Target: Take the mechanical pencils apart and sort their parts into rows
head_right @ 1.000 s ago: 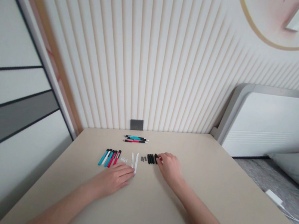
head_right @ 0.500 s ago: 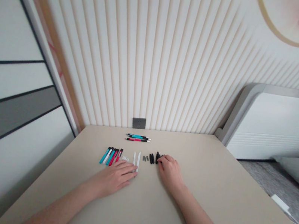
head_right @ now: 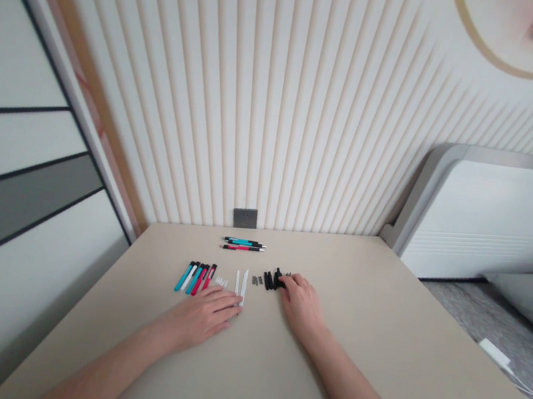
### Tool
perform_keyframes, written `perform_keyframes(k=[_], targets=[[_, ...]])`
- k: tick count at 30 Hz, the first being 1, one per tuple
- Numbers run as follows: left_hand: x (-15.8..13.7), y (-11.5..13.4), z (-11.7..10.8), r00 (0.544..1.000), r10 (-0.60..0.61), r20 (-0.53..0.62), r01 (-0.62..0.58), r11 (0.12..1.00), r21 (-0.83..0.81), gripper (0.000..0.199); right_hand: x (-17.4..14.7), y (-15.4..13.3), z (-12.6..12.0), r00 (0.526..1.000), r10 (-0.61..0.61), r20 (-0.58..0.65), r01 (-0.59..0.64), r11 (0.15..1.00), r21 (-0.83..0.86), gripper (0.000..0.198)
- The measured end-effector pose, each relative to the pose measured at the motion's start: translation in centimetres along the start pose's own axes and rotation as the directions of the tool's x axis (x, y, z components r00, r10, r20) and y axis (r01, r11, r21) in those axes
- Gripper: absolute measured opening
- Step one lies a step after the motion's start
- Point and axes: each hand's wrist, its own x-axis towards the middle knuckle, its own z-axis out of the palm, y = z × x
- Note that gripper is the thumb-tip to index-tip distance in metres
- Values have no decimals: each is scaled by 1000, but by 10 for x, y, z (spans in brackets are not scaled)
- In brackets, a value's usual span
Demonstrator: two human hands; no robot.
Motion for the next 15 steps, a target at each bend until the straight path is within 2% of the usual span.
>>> perform_keyframes(k=[11, 15], targets=[[2, 1, -3, 1000, 4, 23, -5, 1000, 6, 26, 5, 2, 9, 995, -74, -69, 80, 992, 96, 32], [1, 0, -1, 1000, 4, 15, -4, 1000, 7, 26, 4, 3, 10, 991, -54, -126, 71, 988, 134, 32]])
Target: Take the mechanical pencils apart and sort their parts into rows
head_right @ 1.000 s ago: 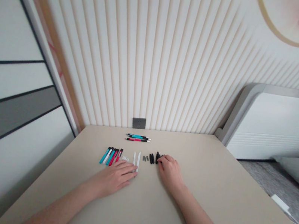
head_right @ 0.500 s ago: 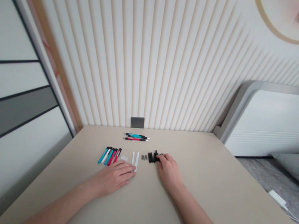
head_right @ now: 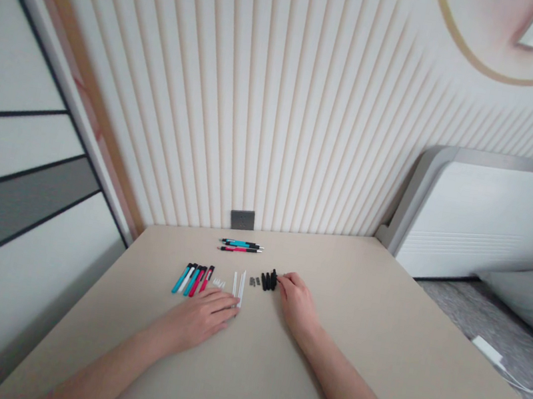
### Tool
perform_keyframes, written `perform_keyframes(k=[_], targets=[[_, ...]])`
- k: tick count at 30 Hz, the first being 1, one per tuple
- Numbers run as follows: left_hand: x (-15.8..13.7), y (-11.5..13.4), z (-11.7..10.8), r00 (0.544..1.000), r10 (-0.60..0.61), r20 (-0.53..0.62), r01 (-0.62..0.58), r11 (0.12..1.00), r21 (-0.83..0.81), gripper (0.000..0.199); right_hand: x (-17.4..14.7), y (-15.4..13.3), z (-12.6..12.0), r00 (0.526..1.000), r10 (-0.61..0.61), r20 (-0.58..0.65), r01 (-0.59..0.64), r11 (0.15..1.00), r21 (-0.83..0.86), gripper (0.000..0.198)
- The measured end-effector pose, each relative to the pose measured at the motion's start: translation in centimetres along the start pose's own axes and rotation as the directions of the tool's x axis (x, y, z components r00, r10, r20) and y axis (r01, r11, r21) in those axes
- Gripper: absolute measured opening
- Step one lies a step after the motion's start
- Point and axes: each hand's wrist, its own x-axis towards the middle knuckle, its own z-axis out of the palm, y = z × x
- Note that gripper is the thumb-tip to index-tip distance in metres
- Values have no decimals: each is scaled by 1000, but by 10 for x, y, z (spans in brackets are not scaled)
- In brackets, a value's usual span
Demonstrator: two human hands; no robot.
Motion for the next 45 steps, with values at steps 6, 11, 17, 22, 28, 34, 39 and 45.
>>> perform_keyframes(k=[6, 11, 17, 22, 28, 34, 39, 45], targets=[[-1, -1, 1, 1000, 1, 13, -1, 1000, 10, 25, -2, 4, 1, 999, 40, -27, -39, 999, 10, 30], [-1, 0, 0, 1000, 1, -12, -1, 1000, -2, 26, -2, 6, 0, 997, 78, 30, -78, 997, 1, 27], [-1, 0, -1, 1000, 1, -27, -1, 1000, -10, 26, -2, 10, 1, 996, 73, 56, -74, 997, 22, 26], [-1, 0, -1, 1000, 2, -27, -2, 1000, -14, 27, -2, 15, 2, 996, 69, 55, -73, 996, 60, 31], [0, 0, -1, 1000, -4, -10, 4, 1000, -15, 26, -1, 15, 2, 996, 74, 40, -76, 996, 44, 32], [0, 1, -3, 1000, 3, -17, -3, 1000, -14, 28, 0, 18, 4, 995, 90, 43, -93, 994, 56, 30], [0, 1, -3, 1000, -6, 3, 6, 1000, 6, 28, 1, 17, 4, 998, 47, 44, -52, 991, 123, 31], [1, 2, -5, 1000, -1, -4, 1, 1000, 12, 28, 0, 10, 2, 999, 31, 36, -36, 987, 159, 28]])
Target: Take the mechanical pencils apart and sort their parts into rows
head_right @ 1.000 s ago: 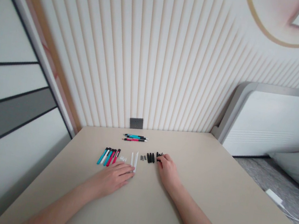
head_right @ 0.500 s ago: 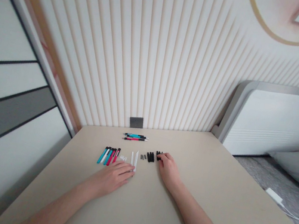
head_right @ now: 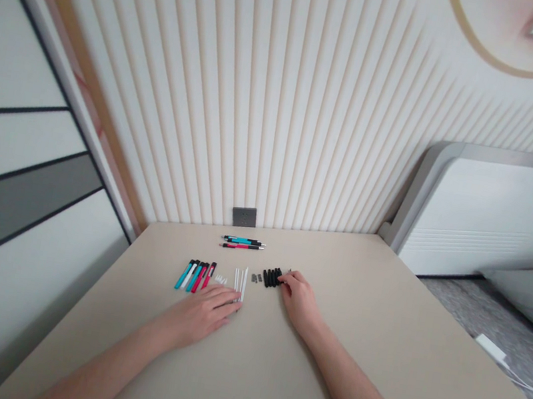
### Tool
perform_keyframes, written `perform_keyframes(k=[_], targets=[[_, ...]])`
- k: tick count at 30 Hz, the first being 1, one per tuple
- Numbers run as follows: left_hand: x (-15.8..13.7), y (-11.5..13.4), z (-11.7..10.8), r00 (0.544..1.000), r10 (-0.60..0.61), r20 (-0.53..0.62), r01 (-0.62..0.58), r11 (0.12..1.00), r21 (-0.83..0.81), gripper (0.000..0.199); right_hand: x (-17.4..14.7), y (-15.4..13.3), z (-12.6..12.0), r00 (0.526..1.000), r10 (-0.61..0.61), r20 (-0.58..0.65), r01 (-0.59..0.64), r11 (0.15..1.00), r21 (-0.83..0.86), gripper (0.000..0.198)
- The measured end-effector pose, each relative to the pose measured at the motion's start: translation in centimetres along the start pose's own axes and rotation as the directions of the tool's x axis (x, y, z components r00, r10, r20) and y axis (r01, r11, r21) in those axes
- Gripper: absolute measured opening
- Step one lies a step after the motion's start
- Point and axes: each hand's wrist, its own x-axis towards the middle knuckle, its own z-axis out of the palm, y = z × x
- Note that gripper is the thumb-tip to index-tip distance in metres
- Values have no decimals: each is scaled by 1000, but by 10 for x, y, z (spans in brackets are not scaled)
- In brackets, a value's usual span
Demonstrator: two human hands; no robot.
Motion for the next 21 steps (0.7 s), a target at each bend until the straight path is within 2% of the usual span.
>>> perform_keyframes(k=[11, 21], targets=[[-2, 0, 1, 999, -26, 29, 26, 1000, -8, 29, -1, 1, 2, 1000, 13, -5, -13, 1000, -2, 27], [-3, -1, 2, 1000, -25, 3, 25, 1000, 4, 30, -5, -3, -2, 994, -109, -6, 107, 982, -158, 28]])
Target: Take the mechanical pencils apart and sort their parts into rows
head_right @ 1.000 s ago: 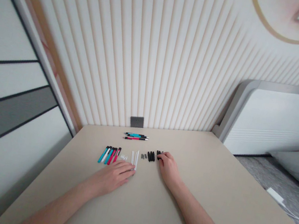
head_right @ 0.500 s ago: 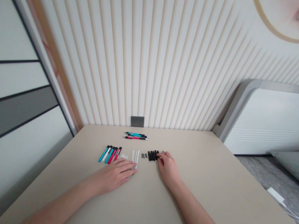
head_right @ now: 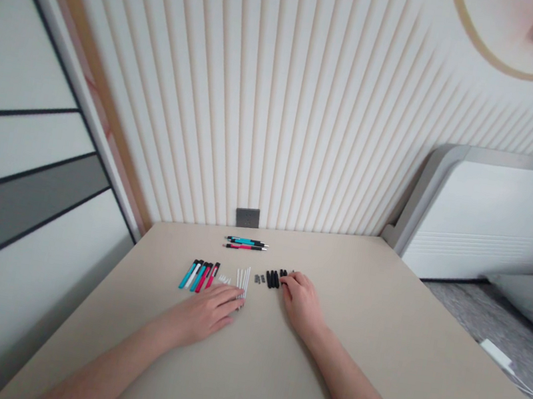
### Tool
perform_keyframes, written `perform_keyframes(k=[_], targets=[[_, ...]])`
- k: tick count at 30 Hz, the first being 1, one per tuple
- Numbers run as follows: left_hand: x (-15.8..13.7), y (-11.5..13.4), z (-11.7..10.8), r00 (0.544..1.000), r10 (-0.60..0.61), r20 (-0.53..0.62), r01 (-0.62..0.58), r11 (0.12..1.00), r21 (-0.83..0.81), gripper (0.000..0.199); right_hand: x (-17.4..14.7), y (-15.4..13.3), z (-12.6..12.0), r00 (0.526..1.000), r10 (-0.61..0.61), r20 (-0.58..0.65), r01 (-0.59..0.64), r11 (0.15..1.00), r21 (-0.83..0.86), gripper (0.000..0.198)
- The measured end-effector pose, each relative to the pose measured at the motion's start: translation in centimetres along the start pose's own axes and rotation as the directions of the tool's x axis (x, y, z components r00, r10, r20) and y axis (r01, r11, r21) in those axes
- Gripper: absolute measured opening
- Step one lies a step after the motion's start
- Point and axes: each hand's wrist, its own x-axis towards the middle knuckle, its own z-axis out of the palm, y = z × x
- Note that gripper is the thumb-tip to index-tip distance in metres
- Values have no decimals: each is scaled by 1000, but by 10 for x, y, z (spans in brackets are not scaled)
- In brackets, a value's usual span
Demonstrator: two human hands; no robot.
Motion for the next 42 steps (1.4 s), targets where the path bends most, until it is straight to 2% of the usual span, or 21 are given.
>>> perform_keyframes(k=[4, 9, 12, 16, 22, 30, 36, 42], targets=[[0, 1, -2, 999, 20, -32, -20, 1000, 3, 27, 6, -14, -1, 995, -94, 15, 94, 995, -27, 28], [8, 1, -3, 1000, 6, -10, -5, 999, 44, 29, 39, -38, 6, 968, -196, 156, 204, 978, -41, 31], [13, 0, 1, 999, -36, -3, 37, 995, 91, 33, 68, -45, 17, 942, -237, 238, 256, 965, -51, 32], [16, -3, 8, 999, -29, 35, 25, 994, 110, 31, 95, -48, 31, 893, -283, 349, 320, 946, -52, 38], [15, -5, 13, 999, -12, 49, 7, 994, 111, 24, 99, -46, 38, 836, -284, 470, 350, 935, -58, 36], [15, -5, 17, 1000, -7, 29, 4, 996, 89, 18, 90, -42, 37, 836, -307, 455, 343, 939, 4, 40], [15, -5, 14, 999, 2, 42, -6, 995, 100, 17, 96, -38, 42, 879, -303, 367, 308, 950, 48, 36], [16, -4, 14, 1000, 5, 29, -8, 994, 106, 14, 94, -39, 43, 844, -329, 424, 330, 941, 74, 40]])
